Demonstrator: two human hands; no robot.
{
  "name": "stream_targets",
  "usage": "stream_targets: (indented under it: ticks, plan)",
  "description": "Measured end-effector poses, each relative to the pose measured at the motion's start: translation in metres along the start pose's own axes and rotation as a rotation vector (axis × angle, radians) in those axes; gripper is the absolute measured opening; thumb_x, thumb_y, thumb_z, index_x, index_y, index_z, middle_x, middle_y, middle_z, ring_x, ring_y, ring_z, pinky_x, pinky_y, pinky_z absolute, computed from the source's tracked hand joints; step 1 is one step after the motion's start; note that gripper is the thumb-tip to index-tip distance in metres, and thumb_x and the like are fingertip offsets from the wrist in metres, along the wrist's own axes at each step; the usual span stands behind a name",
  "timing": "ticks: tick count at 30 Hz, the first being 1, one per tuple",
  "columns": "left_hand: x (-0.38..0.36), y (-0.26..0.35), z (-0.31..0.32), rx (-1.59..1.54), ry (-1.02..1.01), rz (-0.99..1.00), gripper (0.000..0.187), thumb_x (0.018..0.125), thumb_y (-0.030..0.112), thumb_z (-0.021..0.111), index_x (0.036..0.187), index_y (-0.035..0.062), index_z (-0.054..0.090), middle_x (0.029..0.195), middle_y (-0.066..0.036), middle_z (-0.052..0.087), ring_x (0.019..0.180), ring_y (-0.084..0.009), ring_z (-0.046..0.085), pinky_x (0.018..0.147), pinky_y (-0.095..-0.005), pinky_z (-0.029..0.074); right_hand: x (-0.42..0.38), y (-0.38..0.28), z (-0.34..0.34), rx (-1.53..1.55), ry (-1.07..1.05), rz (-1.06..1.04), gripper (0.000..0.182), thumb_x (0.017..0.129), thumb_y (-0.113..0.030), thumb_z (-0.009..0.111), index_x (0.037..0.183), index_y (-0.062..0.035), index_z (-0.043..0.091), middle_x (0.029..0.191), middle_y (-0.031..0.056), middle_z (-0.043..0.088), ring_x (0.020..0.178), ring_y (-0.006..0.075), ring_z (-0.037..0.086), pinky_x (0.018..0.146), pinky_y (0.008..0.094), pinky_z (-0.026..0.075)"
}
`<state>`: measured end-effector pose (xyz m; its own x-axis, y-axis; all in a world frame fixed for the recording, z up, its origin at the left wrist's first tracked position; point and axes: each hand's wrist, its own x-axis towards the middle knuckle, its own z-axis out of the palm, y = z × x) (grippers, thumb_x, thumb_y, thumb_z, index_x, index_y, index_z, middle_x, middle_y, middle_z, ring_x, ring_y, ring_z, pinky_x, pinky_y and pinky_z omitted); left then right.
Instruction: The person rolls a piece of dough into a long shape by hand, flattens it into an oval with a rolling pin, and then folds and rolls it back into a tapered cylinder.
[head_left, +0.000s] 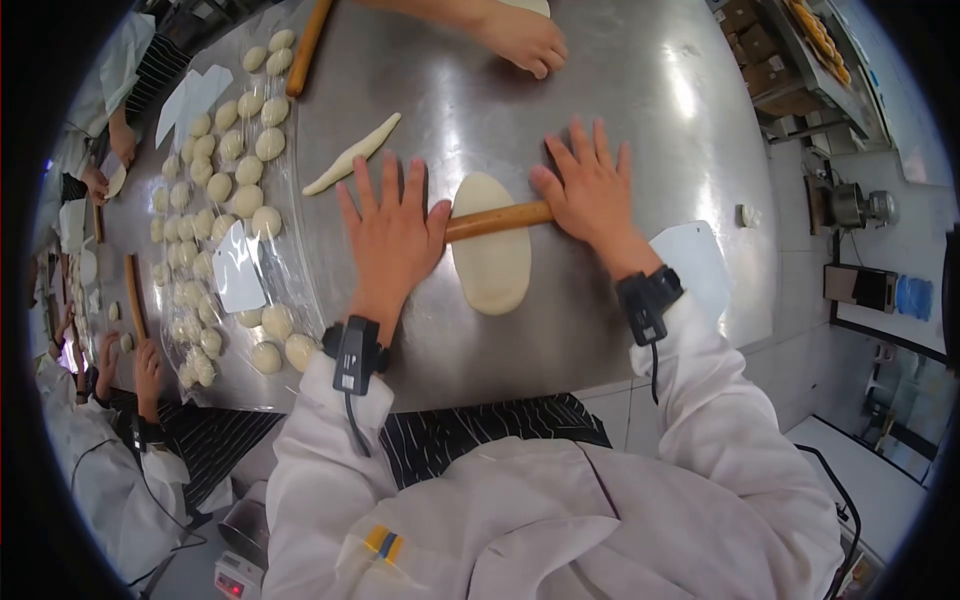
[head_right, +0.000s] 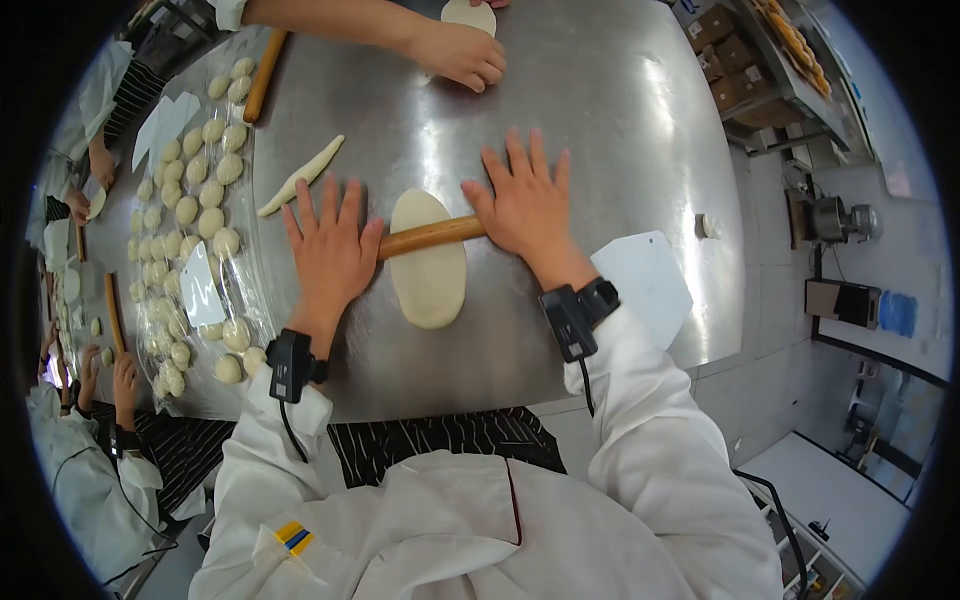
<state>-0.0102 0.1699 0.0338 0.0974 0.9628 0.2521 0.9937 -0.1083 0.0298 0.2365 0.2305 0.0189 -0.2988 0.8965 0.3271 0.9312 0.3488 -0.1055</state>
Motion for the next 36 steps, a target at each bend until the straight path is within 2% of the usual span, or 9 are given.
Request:
stream_targets:
  ticks: [5, 11, 14, 16, 17, 19, 24, 28, 36]
  plan:
    - [0.050, -0.018, 0.018, -0.042, 0.121, -0.002, 0.042, 0.094, 0.040, 0.051, 0.123, 0.0108, 0.062, 0.138, -0.019, 0.049, 0.138, -0.0452, 0.030, 0.113, -0.0616, 0.015, 0.047, 0.015, 0.026, 0.007, 0.088, 0.065, 0.050, 0.092, -0.049, 0.053, 0.119, -0.0090, 0.065, 0.137, 0.0184, 0.052, 0.132, 0.0384, 0.041, 0.108, 0.0597, 0.027]
    - [0.107, -0.030, 0.038, 0.010, 0.300, 0.071, 0.035, 0.093, 0.038, 0.054, 0.090, 0.0060, 0.068, 0.109, -0.016, 0.063, 0.123, -0.0394, 0.046, 0.109, -0.0583, 0.026, 0.103, 0.030, 0.032, 0.087, 0.235, 0.212, 0.039, 0.093, -0.042, 0.053, 0.098, -0.0072, 0.070, 0.110, 0.0129, 0.066, 0.101, 0.0334, 0.061, 0.085, 0.0515, 0.045]
    - [0.117, -0.038, 0.030, -0.188, 0.204, -0.006, 0.031, 0.091, 0.036, 0.058, 0.094, 0.0075, 0.069, 0.101, -0.012, 0.064, 0.112, -0.0324, 0.053, 0.104, -0.0514, 0.034, 0.112, 0.042, 0.029, 0.260, 0.308, 0.366, 0.037, 0.092, -0.042, 0.057, 0.098, -0.0085, 0.071, 0.100, 0.0111, 0.067, 0.091, 0.0305, 0.064, 0.079, 0.0493, 0.048]
    - [0.093, -0.044, 0.017, -0.298, 0.145, 0.121, 0.028, 0.090, 0.033, 0.059, 0.098, 0.0079, 0.068, 0.101, -0.011, 0.064, 0.107, -0.0310, 0.055, 0.098, -0.0481, 0.037, 0.090, 0.044, -0.001, 0.687, 0.000, 0.183, 0.034, 0.090, -0.041, 0.062, 0.102, -0.0110, 0.071, 0.102, 0.0086, 0.065, 0.096, 0.0287, 0.061, 0.085, 0.0477, 0.045]
    - [0.080, -0.047, 0.008, -0.406, 0.084, 0.245, 0.026, 0.089, 0.030, 0.061, 0.102, 0.0083, 0.068, 0.102, -0.009, 0.064, 0.101, -0.0296, 0.057, 0.091, -0.0449, 0.040, 0.075, 0.047, -0.007, 0.689, 0.009, 0.187, 0.034, 0.090, -0.041, 0.062, 0.102, -0.0110, 0.071, 0.102, 0.0086, 0.065, 0.096, 0.0287, 0.061, 0.085, 0.0477, 0.045]
    - [0.049, -0.044, 0.006, -0.371, 0.030, 0.250, 0.025, 0.087, 0.026, 0.063, 0.105, 0.0084, 0.067, 0.103, -0.009, 0.064, 0.101, -0.0301, 0.057, 0.091, -0.0447, 0.040, 0.045, 0.053, -0.010, 0.280, -0.155, -0.233, 0.034, 0.087, -0.041, 0.067, 0.106, -0.0135, 0.070, 0.105, 0.0060, 0.064, 0.101, 0.0255, 0.057, 0.091, 0.0446, 0.041]
    - [0.027, -0.041, 0.006, -0.364, -0.030, 0.147, 0.030, 0.084, 0.018, 0.066, 0.113, 0.0110, 0.064, 0.108, -0.008, 0.062, 0.105, -0.0293, 0.055, 0.093, -0.0428, 0.040, 0.019, 0.034, -0.017, 0.219, -0.014, -0.118, 0.036, 0.080, -0.036, 0.072, 0.108, -0.0133, 0.068, 0.102, 0.0043, 0.061, 0.102, 0.0252, 0.055, 0.092, 0.0402, 0.039]
    - [-0.025, -0.031, -0.032, -0.396, 0.178, 0.181, 0.033, 0.084, 0.015, 0.067, 0.115, 0.0053, 0.061, 0.107, -0.014, 0.062, 0.101, -0.0351, 0.055, 0.090, -0.0440, 0.041, -0.034, 0.013, -0.050, 0.258, 0.165, -0.138, 0.036, 0.075, -0.033, 0.075, 0.105, -0.0144, 0.068, 0.102, 0.0036, 0.060, 0.100, 0.0251, 0.054, 0.088, 0.0411, 0.038]
    - [-0.117, 0.003, -0.027, -0.423, -0.034, 0.094, 0.042, 0.084, 0.016, 0.064, 0.124, 0.0032, 0.057, 0.123, -0.017, 0.057, 0.118, -0.0384, 0.050, 0.103, -0.0489, 0.036, -0.145, -0.009, -0.054, 0.274, 0.003, -0.027, 0.045, 0.072, -0.029, 0.078, 0.112, -0.0130, 0.064, 0.113, 0.0052, 0.059, 0.112, 0.0291, 0.052, 0.098, 0.0510, 0.034]
